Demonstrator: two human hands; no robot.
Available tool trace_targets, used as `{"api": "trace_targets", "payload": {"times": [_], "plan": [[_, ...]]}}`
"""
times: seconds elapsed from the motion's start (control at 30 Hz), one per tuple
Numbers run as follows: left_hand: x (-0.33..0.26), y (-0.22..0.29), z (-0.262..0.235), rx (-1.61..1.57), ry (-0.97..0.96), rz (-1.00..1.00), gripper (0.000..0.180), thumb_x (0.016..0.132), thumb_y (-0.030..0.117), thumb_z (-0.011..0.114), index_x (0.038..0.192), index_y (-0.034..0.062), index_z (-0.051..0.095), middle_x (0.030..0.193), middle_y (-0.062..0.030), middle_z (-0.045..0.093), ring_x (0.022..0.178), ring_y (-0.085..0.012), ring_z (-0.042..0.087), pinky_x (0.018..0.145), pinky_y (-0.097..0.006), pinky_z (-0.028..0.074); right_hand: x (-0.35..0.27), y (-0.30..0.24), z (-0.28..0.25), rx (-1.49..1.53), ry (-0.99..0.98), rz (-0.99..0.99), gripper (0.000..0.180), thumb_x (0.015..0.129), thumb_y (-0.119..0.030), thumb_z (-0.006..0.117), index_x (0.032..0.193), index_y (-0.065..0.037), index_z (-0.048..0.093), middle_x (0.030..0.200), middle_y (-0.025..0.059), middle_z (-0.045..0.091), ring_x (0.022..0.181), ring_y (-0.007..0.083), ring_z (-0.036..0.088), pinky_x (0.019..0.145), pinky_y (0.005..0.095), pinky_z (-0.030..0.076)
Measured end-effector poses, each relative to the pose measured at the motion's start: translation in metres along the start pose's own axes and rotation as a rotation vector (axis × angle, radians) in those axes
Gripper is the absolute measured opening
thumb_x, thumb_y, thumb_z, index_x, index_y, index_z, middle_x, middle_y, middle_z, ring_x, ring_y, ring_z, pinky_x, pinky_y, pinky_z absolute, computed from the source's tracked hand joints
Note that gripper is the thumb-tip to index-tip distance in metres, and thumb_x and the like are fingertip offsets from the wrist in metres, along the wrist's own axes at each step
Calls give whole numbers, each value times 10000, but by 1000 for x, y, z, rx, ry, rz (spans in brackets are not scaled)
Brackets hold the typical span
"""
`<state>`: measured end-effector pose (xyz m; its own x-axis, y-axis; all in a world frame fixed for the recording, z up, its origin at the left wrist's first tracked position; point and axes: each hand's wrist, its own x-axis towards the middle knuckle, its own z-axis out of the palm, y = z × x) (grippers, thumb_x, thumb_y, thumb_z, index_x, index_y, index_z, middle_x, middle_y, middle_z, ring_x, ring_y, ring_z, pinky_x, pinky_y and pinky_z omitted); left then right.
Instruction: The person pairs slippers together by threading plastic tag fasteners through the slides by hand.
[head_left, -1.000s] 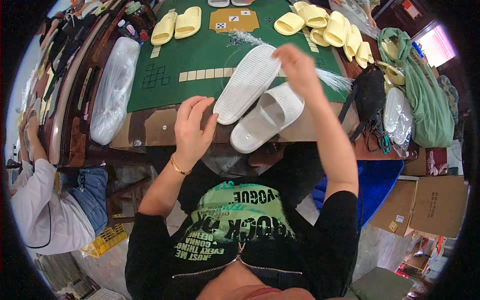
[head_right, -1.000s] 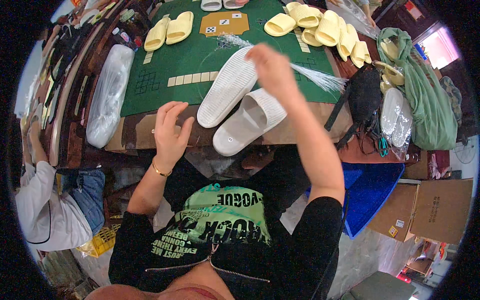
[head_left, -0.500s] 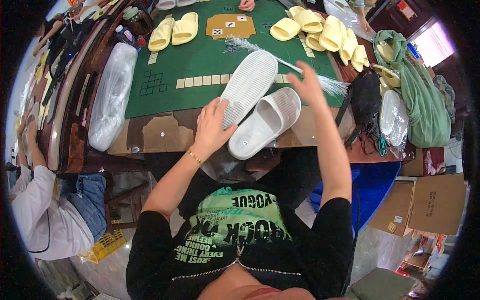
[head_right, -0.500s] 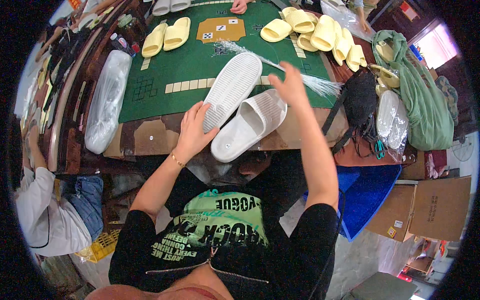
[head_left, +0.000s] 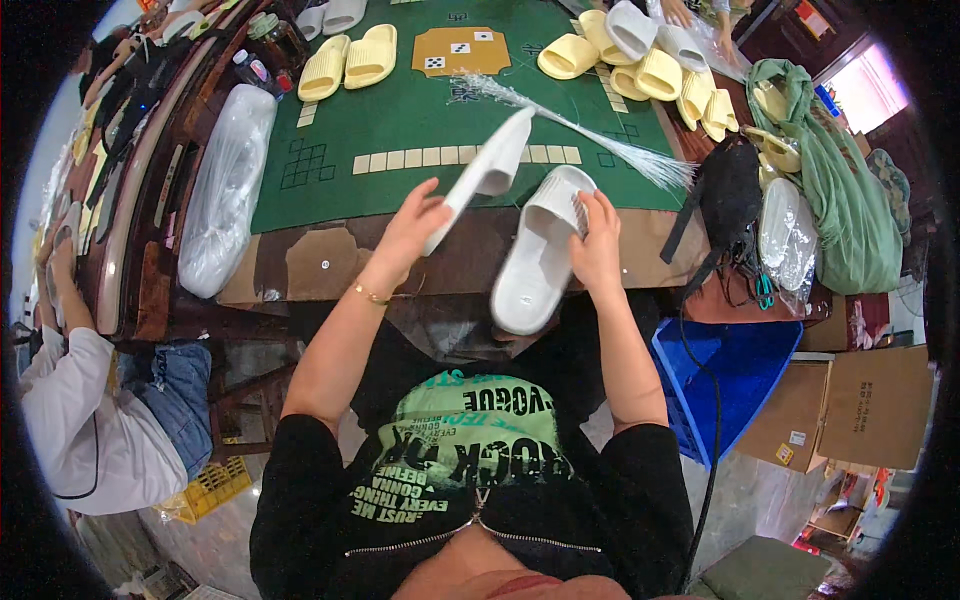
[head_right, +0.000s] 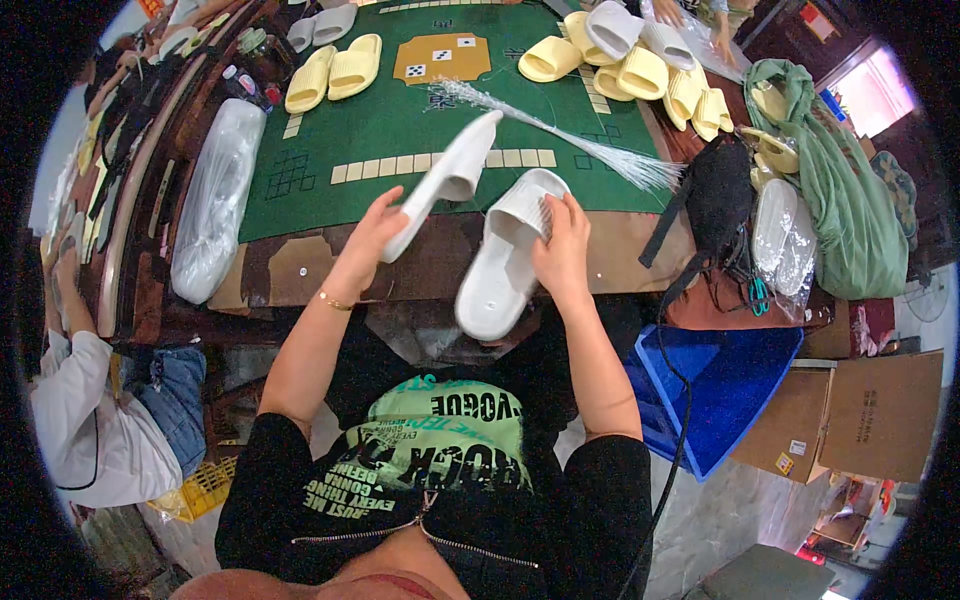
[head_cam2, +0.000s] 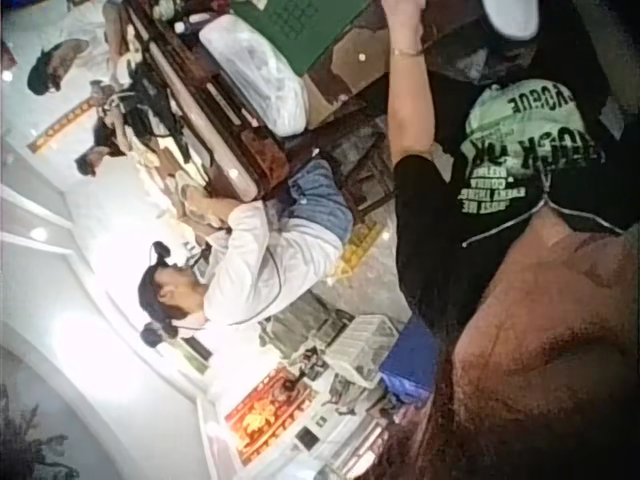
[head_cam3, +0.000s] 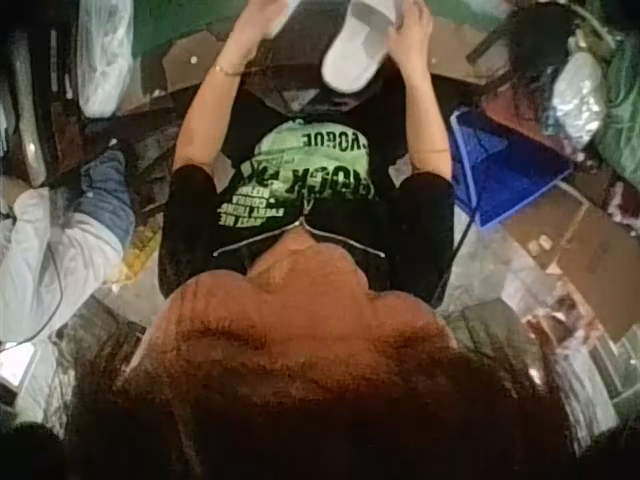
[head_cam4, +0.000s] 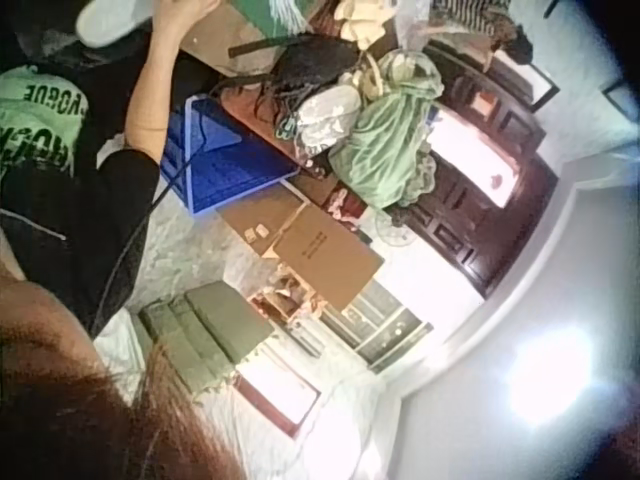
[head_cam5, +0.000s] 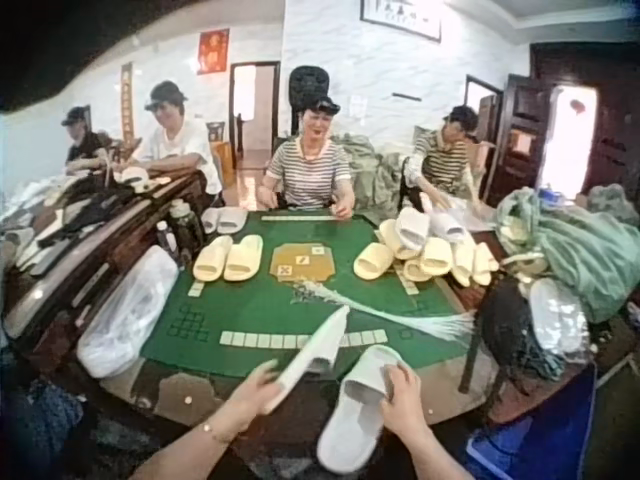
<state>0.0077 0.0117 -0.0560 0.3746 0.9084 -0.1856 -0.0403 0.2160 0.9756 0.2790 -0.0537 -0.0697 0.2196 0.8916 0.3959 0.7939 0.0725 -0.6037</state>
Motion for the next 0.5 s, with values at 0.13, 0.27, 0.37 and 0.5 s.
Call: {"api": "trace_targets", "payload": {"times": [0.13,0.27,0.37,0.5], "plan": [[-30,18,-7,-621,-271,-149,561,908,394,354,1315,9,367,1163,-152,558,938,-282,617,710,-371,537,12,-3,-1,61,101,-30,510,655,88,434,1142,-30,528,1245,196,454,1166,355,428,1001,391,337],[-48,-8,-19,-605,-168,-251,423,912,295,372,1223,25,467,1110,-92,595,940,-202,614,799,-350,508,22,-18,12,95,123,-49,509,654,84,448,1139,-45,536,1250,186,452,1175,350,413,1009,407,324],[-51,-29,-29,-237,8,-84,414,860,128,512,1244,-10,441,1173,-119,538,1010,-191,557,880,-324,451,19,-14,25,50,7,-29,549,659,63,483,1192,-69,504,1287,194,412,1212,367,361,1023,429,297],[-46,-32,-34,297,321,242,501,804,91,595,1274,35,432,1216,-121,484,1083,-208,496,880,-313,430,21,-10,31,-32,-115,9,587,660,27,528,1234,-82,472,1322,206,370,1209,392,342,1026,439,295]]}}
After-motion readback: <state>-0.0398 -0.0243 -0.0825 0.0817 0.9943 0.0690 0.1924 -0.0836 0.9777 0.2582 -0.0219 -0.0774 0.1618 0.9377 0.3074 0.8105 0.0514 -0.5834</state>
